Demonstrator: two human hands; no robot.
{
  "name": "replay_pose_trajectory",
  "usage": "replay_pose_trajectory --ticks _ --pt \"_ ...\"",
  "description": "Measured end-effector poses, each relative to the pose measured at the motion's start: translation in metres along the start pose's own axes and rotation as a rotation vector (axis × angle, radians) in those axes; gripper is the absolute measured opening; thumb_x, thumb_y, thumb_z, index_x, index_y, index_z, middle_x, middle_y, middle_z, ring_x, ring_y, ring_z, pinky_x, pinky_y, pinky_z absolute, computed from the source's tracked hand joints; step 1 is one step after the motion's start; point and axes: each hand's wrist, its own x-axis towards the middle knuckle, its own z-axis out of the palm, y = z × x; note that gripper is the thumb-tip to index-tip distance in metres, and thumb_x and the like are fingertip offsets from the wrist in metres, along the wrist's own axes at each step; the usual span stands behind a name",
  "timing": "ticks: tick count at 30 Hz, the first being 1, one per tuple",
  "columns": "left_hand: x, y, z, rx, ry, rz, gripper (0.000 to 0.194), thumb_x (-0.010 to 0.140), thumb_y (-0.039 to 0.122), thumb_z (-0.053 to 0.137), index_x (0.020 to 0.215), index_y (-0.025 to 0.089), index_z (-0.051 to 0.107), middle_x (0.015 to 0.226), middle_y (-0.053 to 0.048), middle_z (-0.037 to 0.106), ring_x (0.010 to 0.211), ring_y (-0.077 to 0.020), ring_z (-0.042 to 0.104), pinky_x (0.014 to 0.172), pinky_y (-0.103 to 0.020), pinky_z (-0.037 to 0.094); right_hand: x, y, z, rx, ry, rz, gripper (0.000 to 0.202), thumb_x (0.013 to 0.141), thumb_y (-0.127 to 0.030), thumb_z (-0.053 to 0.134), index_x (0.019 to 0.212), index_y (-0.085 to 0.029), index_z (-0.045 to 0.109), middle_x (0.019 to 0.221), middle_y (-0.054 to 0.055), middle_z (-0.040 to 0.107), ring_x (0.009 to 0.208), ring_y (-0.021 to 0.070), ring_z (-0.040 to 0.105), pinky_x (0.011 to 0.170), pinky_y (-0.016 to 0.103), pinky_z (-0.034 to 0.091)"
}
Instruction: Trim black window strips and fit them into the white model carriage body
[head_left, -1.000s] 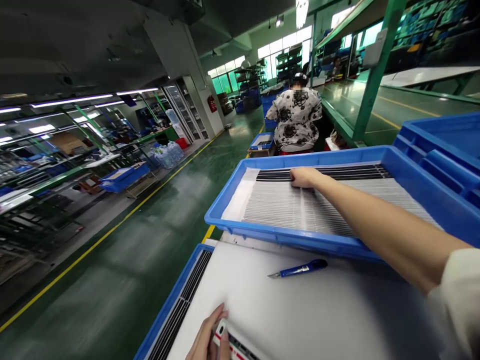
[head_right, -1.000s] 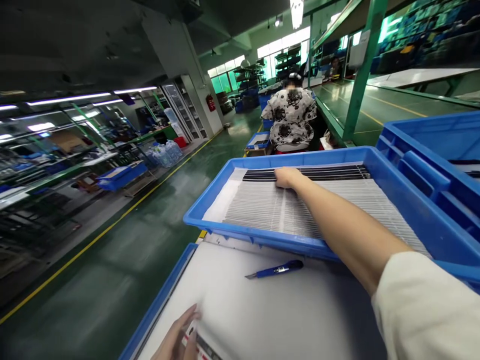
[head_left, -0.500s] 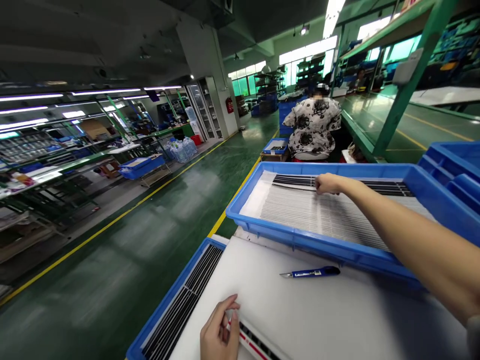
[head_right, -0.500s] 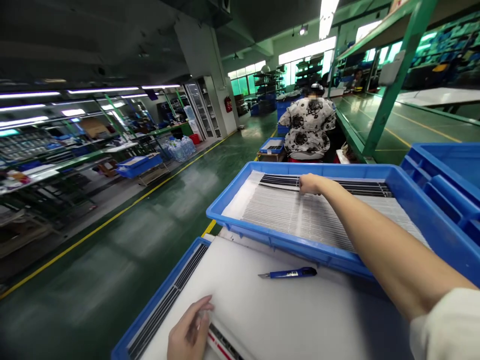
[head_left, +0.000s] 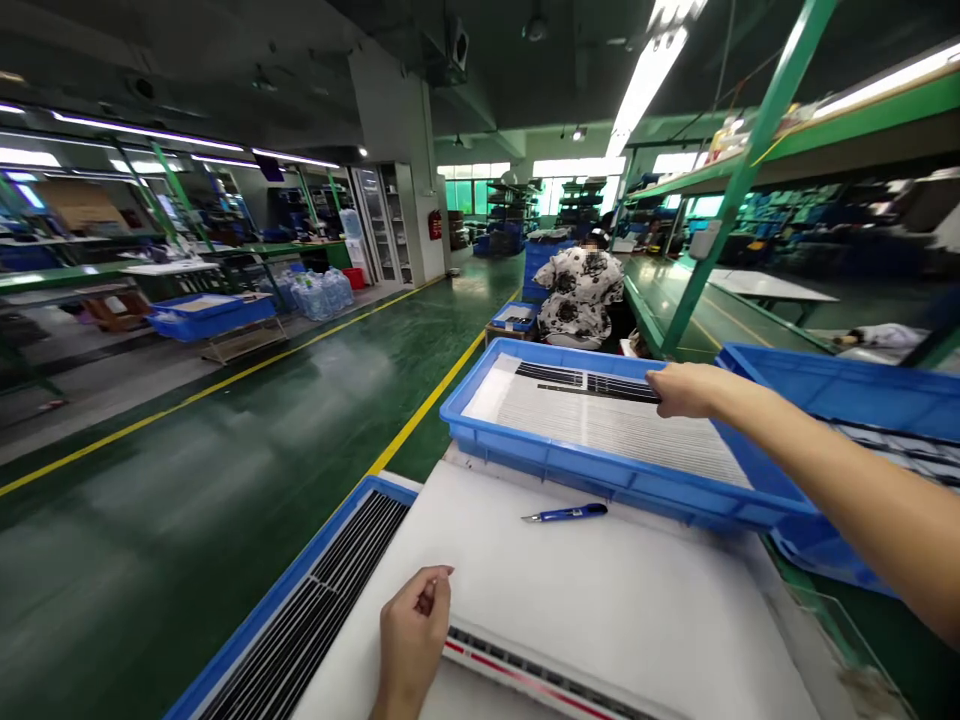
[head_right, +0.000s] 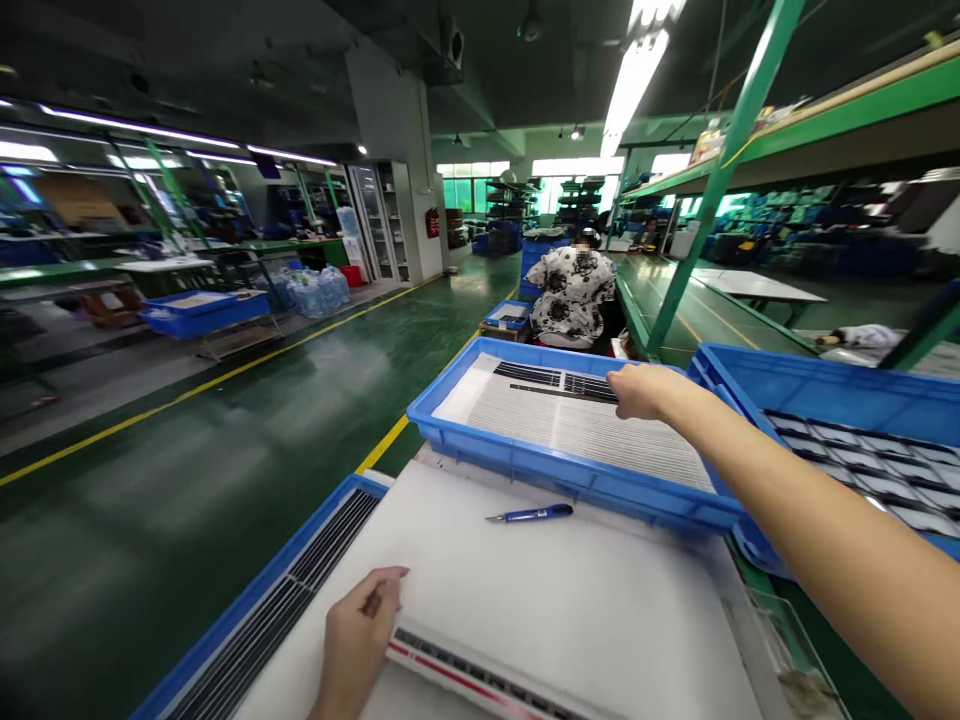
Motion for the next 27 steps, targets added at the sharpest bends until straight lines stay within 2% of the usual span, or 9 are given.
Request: replay_pose_trajectory --ticks 3,5,8,10,12,14,18,23,27 --pt "-0.003 0.001 -0.009 0.035 -0.005 -0.009 0.030 0.089 0.043 0.062 0.078 0.021 0.079 0.057 -0.001 0.060 0.055 -0.0182 0.057 0.056 -0.027 0.044 -0.058 0.004 -0.025 -0.011 -0.140 0.052 0.027 0.101 -0.035 0.072 0.117 -0.014 0.070 0.115 0.010 0.072 0.096 0.0211 0.072 0.083 0.038 0.062" --pt "-0.002 0.006 -0.016 0.102 0.028 0.013 0.022 0.086 0.038 0.065 0.077 0.023 0.079 0.064 -0.002 0.065 0.060 -0.0194 0.059 0.058 -0.028 0.044 -0.105 0.000 -0.035 0.027 -0.162 0.075 0.022 0.102 -0.036 0.070 0.111 -0.015 0.069 0.106 0.007 0.071 0.087 0.0185 0.070 0.079 0.036 0.061" --pt "0.001 0.030 -0.023 0.117 0.068 0.108 0.023 0.088 0.039 0.064 0.085 0.025 0.082 0.076 -0.004 0.071 0.069 -0.0214 0.061 0.066 -0.030 0.047 -0.179 -0.027 -0.032 0.162 -0.152 0.086 0.009 0.098 -0.027 0.070 0.101 -0.021 0.065 0.085 -0.001 0.066 0.070 0.0155 0.061 0.070 0.032 0.053" --pt "0.000 0.057 -0.022 -0.064 -0.032 0.132 0.030 0.093 0.045 0.065 0.095 0.022 0.083 0.079 -0.005 0.072 0.070 -0.0210 0.060 0.070 -0.031 0.049 -0.223 -0.057 -0.019 0.298 -0.134 0.088 0.011 0.094 -0.020 0.066 0.093 -0.027 0.058 0.074 -0.002 0.062 0.064 0.0170 0.057 0.064 0.032 0.046" --pt "-0.004 0.085 -0.016 -0.335 -0.214 0.067 0.037 0.094 0.052 0.066 0.099 0.019 0.083 0.091 -0.009 0.078 0.085 -0.0240 0.068 0.077 -0.032 0.053 -0.260 -0.090 0.000 0.458 -0.141 0.075 0.010 0.095 -0.024 0.059 0.090 -0.029 0.052 0.069 -0.004 0.057 0.062 0.0179 0.055 0.060 0.031 0.043" --pt "-0.010 0.108 -0.007 -0.588 -0.403 -0.015 0.045 0.094 0.056 0.067 0.110 0.017 0.083 0.101 -0.012 0.081 0.087 -0.0239 0.070 0.077 -0.033 0.055 -0.288 -0.120 0.020 0.626 -0.166 0.068 0.009 0.096 -0.026 0.053 0.089 -0.029 0.048 0.071 -0.003 0.056 0.062 0.0173 0.055 0.059 0.029 0.043" --pt "-0.024 0.123 0.012 -0.881 -0.624 -0.148 0.047 0.092 0.055 0.073 0.111 0.013 0.083 0.101 -0.016 0.083 0.088 -0.0243 0.074 0.078 -0.033 0.057 -0.317 -0.157 0.049 0.901 -0.191 0.152 0.008 0.095 -0.024 0.050 0.088 -0.027 0.047 0.064 -0.007 0.045 0.058 0.0147 0.048 0.055 0.026 0.037" --pt "-0.036 0.120 0.022 -0.913 -0.705 -0.339 0.043 0.080 0.049 0.088 0.101 0.012 0.084 0.087 -0.011 0.082 0.077 -0.0197 0.073 0.080 -0.032 0.057 -0.328 -0.174 0.069 1.090 -0.165 0.253 0.012 0.088 -0.020 0.057 0.084 -0.026 0.047 0.059 -0.010 0.043 0.055 0.0129 0.043 0.055 0.025 0.033" --pt "-0.036 0.124 0.029 -0.955 -0.767 -0.439 0.041 0.075 0.047 0.093 0.094 0.012 0.084 0.078 -0.006 0.078 0.071 -0.0148 0.069 0.076 -0.028 0.056 -0.336 -0.184 0.077 1.149 -0.120 0.256 0.007 0.092 -0.024 0.059 0.088 -0.024 0.053 0.058 -0.010 0.044 0.052 0.0121 0.044 0.051 0.023 0.034"
